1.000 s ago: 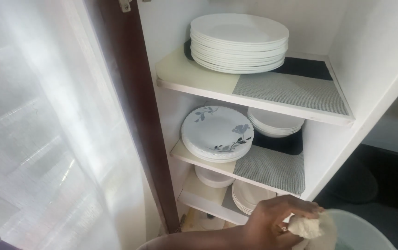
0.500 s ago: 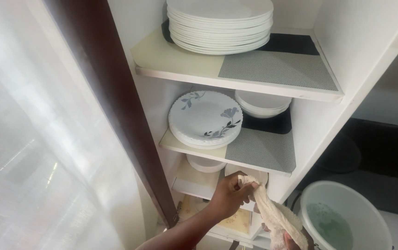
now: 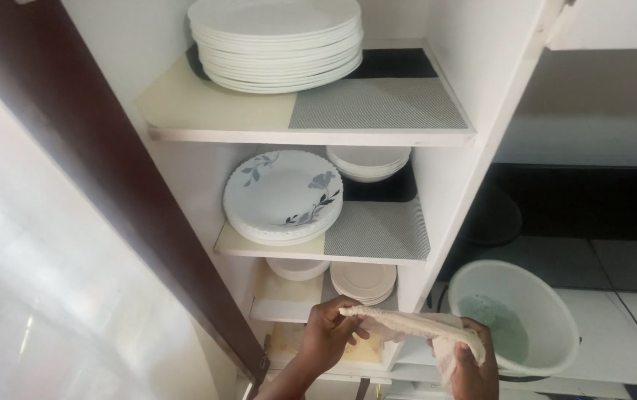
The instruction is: The person is cleaning the interior shelves and lining mats of a storage cabinet using a damp cloth and water.
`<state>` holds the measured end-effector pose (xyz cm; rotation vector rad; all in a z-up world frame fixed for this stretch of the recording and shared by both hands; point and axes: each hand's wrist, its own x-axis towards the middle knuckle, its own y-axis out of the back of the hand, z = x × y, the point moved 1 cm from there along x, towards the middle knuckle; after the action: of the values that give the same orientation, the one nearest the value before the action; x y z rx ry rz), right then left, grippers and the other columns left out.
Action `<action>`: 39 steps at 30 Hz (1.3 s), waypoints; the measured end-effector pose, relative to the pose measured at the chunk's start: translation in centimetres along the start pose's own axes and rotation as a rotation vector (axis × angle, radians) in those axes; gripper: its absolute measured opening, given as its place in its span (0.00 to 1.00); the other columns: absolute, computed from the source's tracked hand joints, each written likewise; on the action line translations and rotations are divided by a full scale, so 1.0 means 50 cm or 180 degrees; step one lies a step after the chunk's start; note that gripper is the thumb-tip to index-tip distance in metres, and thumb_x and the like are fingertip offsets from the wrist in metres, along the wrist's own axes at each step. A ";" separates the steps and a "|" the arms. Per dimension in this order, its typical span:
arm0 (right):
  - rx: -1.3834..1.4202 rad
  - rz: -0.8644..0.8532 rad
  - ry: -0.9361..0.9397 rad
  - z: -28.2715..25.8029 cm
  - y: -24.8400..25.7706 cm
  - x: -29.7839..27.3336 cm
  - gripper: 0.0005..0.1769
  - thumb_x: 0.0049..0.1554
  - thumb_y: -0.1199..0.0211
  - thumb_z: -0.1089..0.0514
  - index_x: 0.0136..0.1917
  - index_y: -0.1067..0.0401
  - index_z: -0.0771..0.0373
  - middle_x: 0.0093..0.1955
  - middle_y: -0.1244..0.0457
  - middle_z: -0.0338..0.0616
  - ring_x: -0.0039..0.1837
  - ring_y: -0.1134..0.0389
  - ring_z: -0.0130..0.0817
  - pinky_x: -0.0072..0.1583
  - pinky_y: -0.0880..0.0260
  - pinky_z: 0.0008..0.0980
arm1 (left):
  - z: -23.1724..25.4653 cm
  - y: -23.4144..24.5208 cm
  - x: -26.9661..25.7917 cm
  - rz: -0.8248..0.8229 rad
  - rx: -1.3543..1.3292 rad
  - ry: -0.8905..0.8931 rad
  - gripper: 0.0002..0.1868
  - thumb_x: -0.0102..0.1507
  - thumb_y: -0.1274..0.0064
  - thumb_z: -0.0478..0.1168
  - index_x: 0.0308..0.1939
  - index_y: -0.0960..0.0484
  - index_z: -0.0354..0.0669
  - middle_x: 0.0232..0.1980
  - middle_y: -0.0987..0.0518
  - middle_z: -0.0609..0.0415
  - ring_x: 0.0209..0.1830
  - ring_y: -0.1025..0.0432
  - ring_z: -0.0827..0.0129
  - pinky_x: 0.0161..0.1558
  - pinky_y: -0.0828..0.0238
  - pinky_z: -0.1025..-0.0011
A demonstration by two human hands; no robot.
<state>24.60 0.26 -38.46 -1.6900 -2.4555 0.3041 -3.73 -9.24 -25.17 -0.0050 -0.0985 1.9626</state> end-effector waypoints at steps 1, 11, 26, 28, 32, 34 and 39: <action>-0.0003 0.0067 0.0023 -0.047 -0.024 0.064 0.41 0.55 0.44 0.38 0.72 0.43 0.66 0.56 0.34 0.68 0.57 0.27 0.57 0.63 0.29 0.54 | -0.006 0.002 0.001 0.0005 0.0146 -0.0129 0.10 0.66 0.46 0.34 0.49 0.19 0.31 0.40 0.14 0.49 0.34 0.17 0.73 0.32 0.23 0.76; -0.0636 -0.0149 0.0119 -0.075 0.021 0.132 0.37 0.61 0.51 0.38 0.67 0.35 0.72 0.59 0.33 0.67 0.67 0.30 0.54 0.73 0.38 0.53 | 0.039 -0.027 -0.011 0.0233 0.0983 -0.0136 0.12 0.64 0.37 0.40 0.44 0.15 0.34 0.24 0.20 0.53 0.21 0.30 0.78 0.23 0.36 0.75; 0.0441 0.0400 -0.0894 0.031 0.051 0.127 0.49 0.59 0.45 0.34 0.78 0.46 0.73 0.74 0.41 0.63 0.75 0.39 0.49 0.76 0.47 0.43 | 0.001 -0.047 -0.033 0.0801 0.1824 -0.0575 0.17 0.59 0.35 0.47 0.41 0.16 0.36 0.40 0.17 0.42 0.31 0.21 0.61 0.31 0.25 0.66; 0.0472 0.0395 -0.0961 0.013 0.035 0.122 0.48 0.59 0.45 0.35 0.78 0.46 0.73 0.73 0.41 0.62 0.74 0.39 0.49 0.75 0.47 0.44 | -0.010 -0.044 -0.036 0.0719 0.1618 -0.0362 0.16 0.61 0.36 0.47 0.42 0.16 0.36 0.36 0.17 0.45 0.30 0.21 0.65 0.32 0.25 0.68; 0.0616 0.0381 -0.1242 -0.026 -0.001 0.107 0.45 0.59 0.45 0.38 0.78 0.45 0.72 0.72 0.40 0.62 0.73 0.39 0.49 0.74 0.46 0.46 | -0.026 -0.035 -0.036 0.0385 0.0754 -0.0176 0.13 0.67 0.44 0.43 0.42 0.17 0.34 0.28 0.18 0.55 0.27 0.28 0.75 0.31 0.31 0.73; 0.0715 0.0449 -0.1259 -0.033 -0.007 0.109 0.45 0.59 0.44 0.39 0.78 0.46 0.71 0.72 0.40 0.62 0.73 0.38 0.49 0.74 0.45 0.46 | -0.036 -0.029 -0.037 0.0386 0.0726 -0.0073 0.13 0.68 0.44 0.43 0.40 0.18 0.33 0.26 0.21 0.55 0.25 0.31 0.77 0.29 0.34 0.73; 0.1041 0.0577 -0.1366 -0.038 -0.009 0.120 0.43 0.58 0.43 0.42 0.78 0.49 0.67 0.71 0.41 0.61 0.73 0.38 0.48 0.74 0.42 0.46 | -0.026 -0.023 -0.031 0.0309 0.0573 0.0231 0.13 0.69 0.46 0.43 0.38 0.18 0.36 0.25 0.23 0.59 0.24 0.34 0.81 0.27 0.36 0.75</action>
<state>22.49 5.85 -36.46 -1.8474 -2.3357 1.1294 -2.01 -10.15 -26.43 0.0374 0.1283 2.0597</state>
